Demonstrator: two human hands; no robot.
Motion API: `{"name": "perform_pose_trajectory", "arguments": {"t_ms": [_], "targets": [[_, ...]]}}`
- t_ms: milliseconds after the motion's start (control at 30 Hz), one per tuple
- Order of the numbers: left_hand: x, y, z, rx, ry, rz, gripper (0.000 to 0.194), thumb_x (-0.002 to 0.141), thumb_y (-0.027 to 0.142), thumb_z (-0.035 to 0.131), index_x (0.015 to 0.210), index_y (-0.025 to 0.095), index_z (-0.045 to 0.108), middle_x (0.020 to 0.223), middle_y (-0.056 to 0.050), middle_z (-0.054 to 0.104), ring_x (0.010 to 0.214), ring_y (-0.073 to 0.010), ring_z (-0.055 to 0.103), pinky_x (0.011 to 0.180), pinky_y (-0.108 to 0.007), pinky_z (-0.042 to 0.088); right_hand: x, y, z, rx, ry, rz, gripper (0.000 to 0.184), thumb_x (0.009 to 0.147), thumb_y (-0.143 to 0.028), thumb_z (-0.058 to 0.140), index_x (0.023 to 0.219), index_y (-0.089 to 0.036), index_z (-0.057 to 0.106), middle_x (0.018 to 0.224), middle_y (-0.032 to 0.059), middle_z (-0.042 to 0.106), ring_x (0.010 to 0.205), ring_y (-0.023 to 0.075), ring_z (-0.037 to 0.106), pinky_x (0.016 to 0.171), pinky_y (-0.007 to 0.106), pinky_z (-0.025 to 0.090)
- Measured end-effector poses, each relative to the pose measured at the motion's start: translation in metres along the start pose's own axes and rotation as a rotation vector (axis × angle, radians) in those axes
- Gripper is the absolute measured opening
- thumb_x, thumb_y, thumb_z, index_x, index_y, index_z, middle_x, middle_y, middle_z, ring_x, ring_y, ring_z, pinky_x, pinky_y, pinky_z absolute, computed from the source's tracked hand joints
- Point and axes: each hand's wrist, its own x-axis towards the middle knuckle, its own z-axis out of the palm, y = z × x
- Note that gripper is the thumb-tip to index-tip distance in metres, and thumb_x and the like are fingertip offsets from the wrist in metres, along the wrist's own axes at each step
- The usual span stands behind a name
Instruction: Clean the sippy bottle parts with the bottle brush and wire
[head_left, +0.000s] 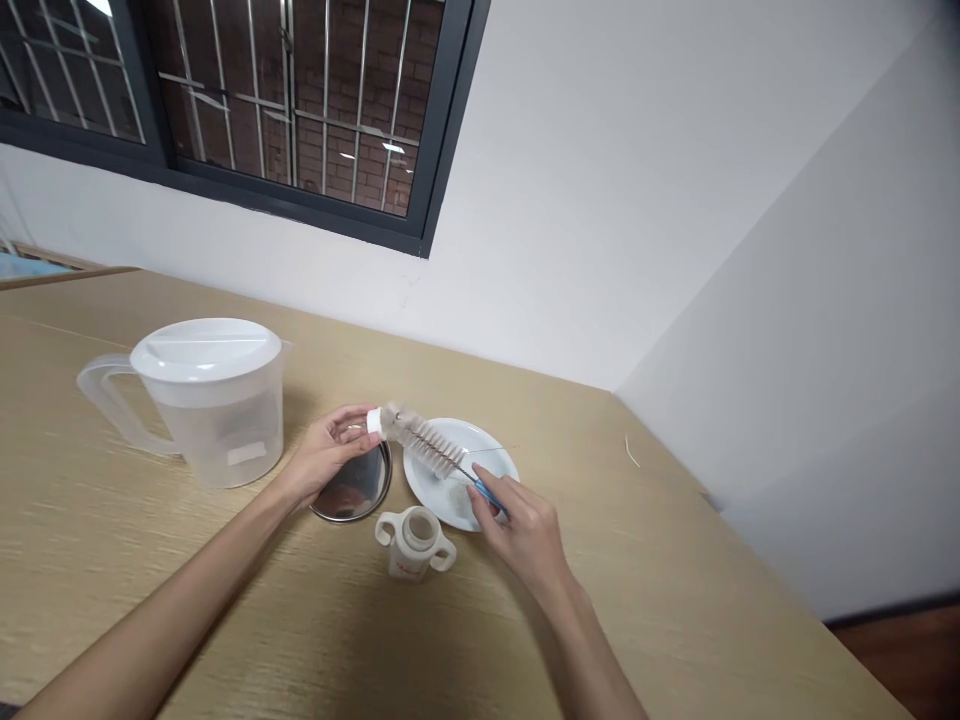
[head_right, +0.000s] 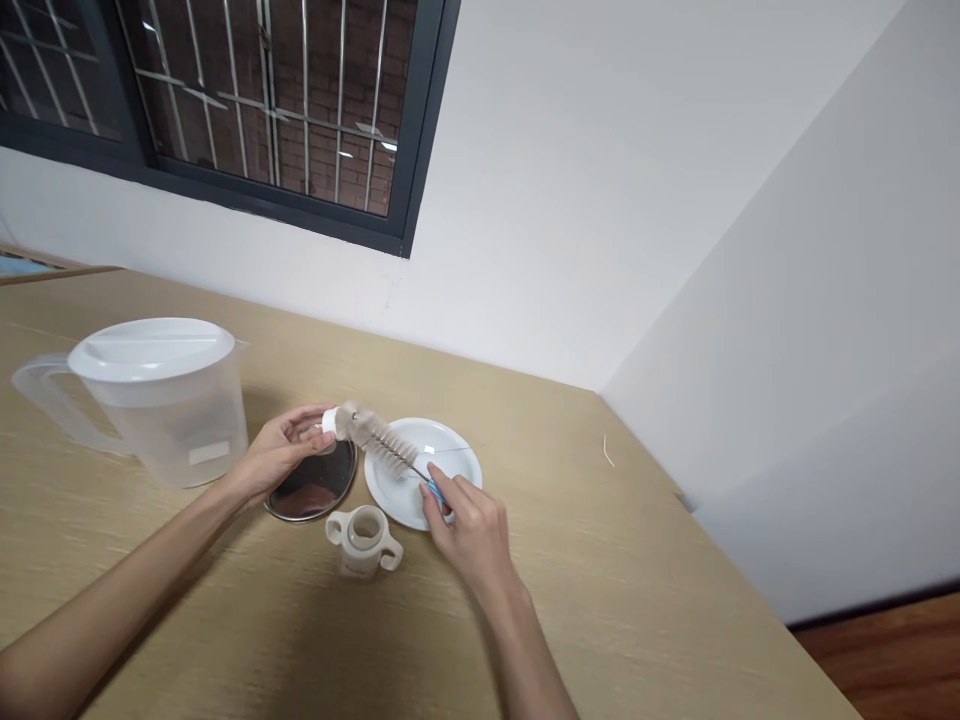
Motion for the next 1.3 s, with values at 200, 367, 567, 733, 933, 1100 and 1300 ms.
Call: {"name": "perform_pose_trajectory", "arguments": {"t_ms": [200,367,567,733,933,1100,1300], "targets": [[0.0010,0.0005,-0.0008,0.013,0.045,0.021,0.066,0.063,0.037,0.087,0.121,0.018,0.062,0.114,-0.011,0.071,0.110,-0.0258,0.065,0.094,-0.038,0.050,-0.0009,0.0021,0.0008,-0.045,-0.004,0.029,0.028,0.095,-0.030,0.055,0.115,-0.015,0.070,0.064,0.0001,0.062,0.054,0.0093,0.054,0.056,0.021,0.039],[0.0006,-0.0006,-0.0009,0.023,0.012,0.007,0.066,0.064,0.036,0.086,0.123,0.019,0.060,0.113,-0.010,0.072,0.109,-0.0246,0.066,0.094,-0.036,0.050,0.0009,-0.0002,-0.0019,-0.009,0.062,0.017,0.029,0.095,-0.028,0.056,0.118,-0.015,0.068,0.063,-0.0008,0.061,0.053,0.0087,0.053,0.056,0.021,0.040],[0.0007,-0.0009,-0.0011,0.036,0.009,-0.005,0.069,0.062,0.038,0.087,0.123,0.019,0.061,0.109,-0.010,0.073,0.104,-0.0258,0.067,0.089,-0.036,0.051,-0.0010,0.0009,0.0009,-0.010,-0.002,-0.002,0.029,0.095,-0.030,0.055,0.117,-0.015,0.068,0.062,-0.0003,0.061,0.053,0.0095,0.053,0.055,0.021,0.040],[0.0001,0.0002,-0.0003,0.056,0.014,-0.004,0.067,0.064,0.039,0.086,0.123,0.020,0.061,0.109,-0.010,0.073,0.104,-0.0255,0.067,0.089,-0.036,0.051,-0.0021,0.0024,0.0006,-0.013,-0.010,0.015,0.030,0.096,-0.031,0.054,0.117,-0.016,0.068,0.065,0.0007,0.062,0.055,0.0104,0.055,0.056,0.022,0.041],[0.0010,0.0003,0.0008,0.040,0.049,-0.030,0.067,0.061,0.041,0.087,0.120,0.019,0.063,0.110,-0.010,0.073,0.099,-0.0239,0.069,0.087,-0.035,0.052,-0.0004,0.0005,-0.0002,-0.002,-0.009,0.014,0.029,0.095,-0.030,0.056,0.117,-0.015,0.068,0.064,-0.0003,0.061,0.054,0.0097,0.053,0.057,0.022,0.041],[0.0019,0.0019,0.0017,-0.009,0.060,-0.034,0.055,0.066,0.041,0.084,0.112,0.016,0.067,0.106,-0.011,0.073,0.090,-0.0220,0.070,0.081,-0.034,0.053,0.0000,-0.0002,-0.0015,-0.006,0.024,0.013,0.029,0.095,-0.028,0.057,0.118,-0.016,0.068,0.063,-0.0010,0.060,0.053,0.0092,0.052,0.056,0.021,0.041],[0.0009,0.0022,0.0017,0.027,0.103,-0.002,0.052,0.062,0.039,0.086,0.106,0.017,0.069,0.099,-0.008,0.074,0.086,-0.0211,0.070,0.080,-0.033,0.053,0.0008,0.0003,-0.0027,-0.012,0.071,0.010,0.028,0.094,-0.028,0.057,0.116,-0.015,0.069,0.063,-0.0010,0.061,0.052,0.0087,0.052,0.055,0.021,0.041]]}}
